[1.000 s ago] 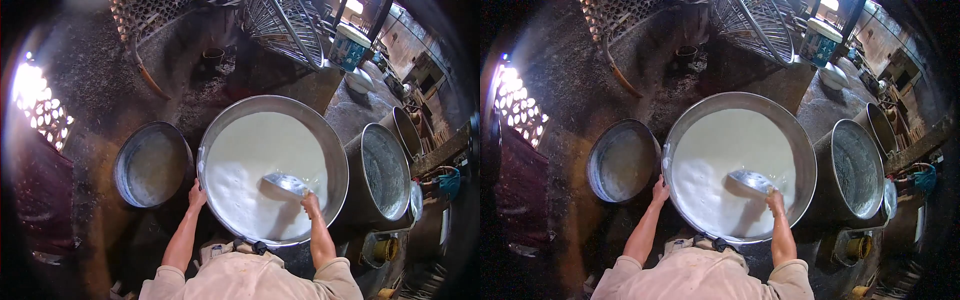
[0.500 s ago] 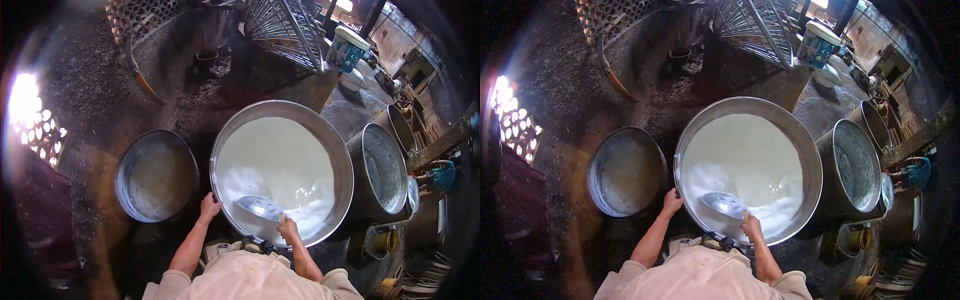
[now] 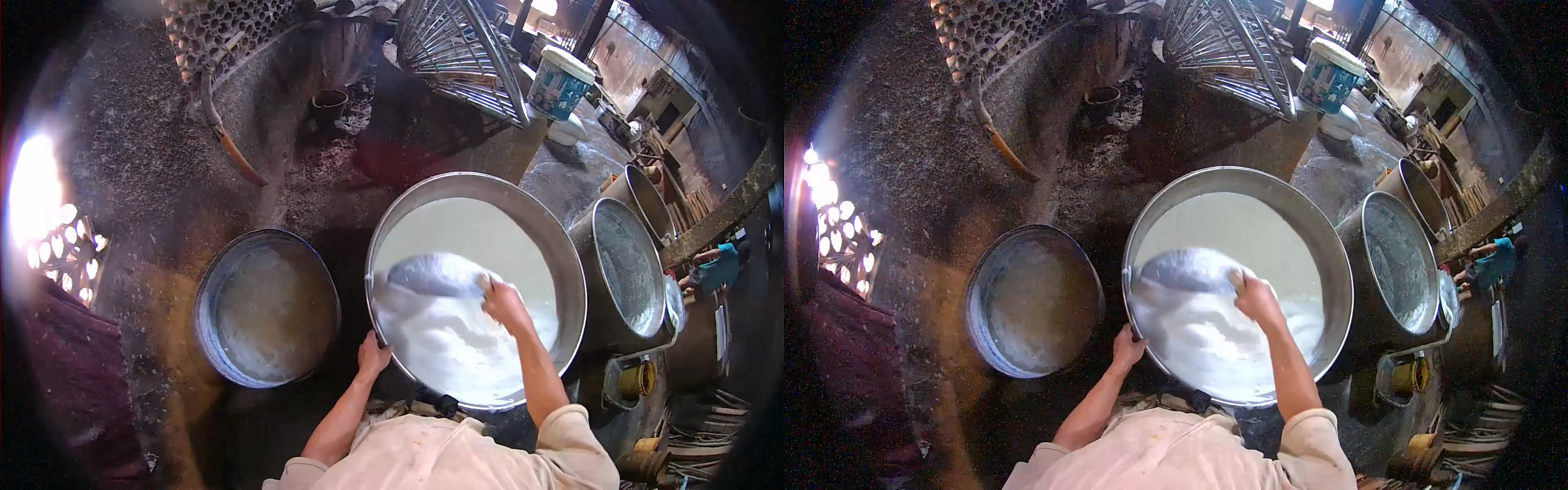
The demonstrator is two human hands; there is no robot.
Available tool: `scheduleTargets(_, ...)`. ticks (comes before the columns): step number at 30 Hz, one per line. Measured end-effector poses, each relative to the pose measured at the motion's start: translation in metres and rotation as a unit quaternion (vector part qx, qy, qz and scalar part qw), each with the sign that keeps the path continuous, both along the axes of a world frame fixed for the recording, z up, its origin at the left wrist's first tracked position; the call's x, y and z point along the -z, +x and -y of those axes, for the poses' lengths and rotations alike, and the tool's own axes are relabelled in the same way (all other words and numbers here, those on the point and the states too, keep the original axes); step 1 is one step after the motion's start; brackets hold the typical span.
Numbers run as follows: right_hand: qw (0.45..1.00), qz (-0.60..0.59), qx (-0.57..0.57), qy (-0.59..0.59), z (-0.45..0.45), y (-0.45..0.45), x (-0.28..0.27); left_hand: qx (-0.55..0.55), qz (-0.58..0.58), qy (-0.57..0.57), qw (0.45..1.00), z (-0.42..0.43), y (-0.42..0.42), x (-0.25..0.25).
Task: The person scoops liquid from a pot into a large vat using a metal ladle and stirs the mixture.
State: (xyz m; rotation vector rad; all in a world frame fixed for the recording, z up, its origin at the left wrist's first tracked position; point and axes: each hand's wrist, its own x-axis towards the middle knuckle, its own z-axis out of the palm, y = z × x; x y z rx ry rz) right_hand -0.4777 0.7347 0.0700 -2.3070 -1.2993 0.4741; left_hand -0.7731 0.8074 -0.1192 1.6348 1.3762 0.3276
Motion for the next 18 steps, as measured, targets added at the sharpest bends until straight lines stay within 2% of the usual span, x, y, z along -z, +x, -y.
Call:
scheduleTargets(2, 0.998, 0.053, 0.016, -0.034, -0.041, 0.008, 0.035, 0.003, 0.031, -0.025, 0.999, -0.001, 0.0, -0.021)
scheduleTargets(3, 0.998, 0.052, 0.016, -0.034, -0.051, 0.01, 0.045, 0.0, 0.022, -0.029, 0.999, -0.001, 0.0, -0.022)
scheduleTargets(5, 0.989, 0.06, 0.001, -0.132, -0.065, 0.013, 0.061, -0.007, 0.014, -0.03, 0.999, -0.001, 0.0, -0.023)
scheduleTargets(6, 0.99, 0.059, -0.001, -0.132, -0.064, 0.014, 0.07, -0.005, 0.013, -0.028, 1.0, -0.001, 0.0, -0.023)
scheduleTargets(8, 0.982, 0.017, 0.008, -0.19, -0.051, 0.02, 0.092, -0.007, 0.014, -0.024, 1.0, -0.002, 0.002, -0.021)
scheduleTargets(9, 0.987, 0.085, -0.033, -0.136, -0.038, 0.021, 0.105, -0.01, 0.011, -0.027, 1.0, -0.002, 0.003, -0.019)
scheduleTargets(12, 0.982, 0.03, -0.001, -0.188, -0.007, 0.025, 0.124, -0.017, -0.002, -0.022, 1.0, 0.002, 0.001, -0.022)
scheduleTargets(16, 0.977, 0.071, -0.025, -0.198, 0.047, 0.042, 0.164, -0.027, -0.014, -0.005, 1.0, 0.004, 0.004, -0.024)
scheduleTargets(18, 0.973, 0.007, 0.032, -0.227, 0.073, 0.051, 0.178, -0.027, -0.021, -0.006, 0.999, 0.004, 0.004, -0.022)
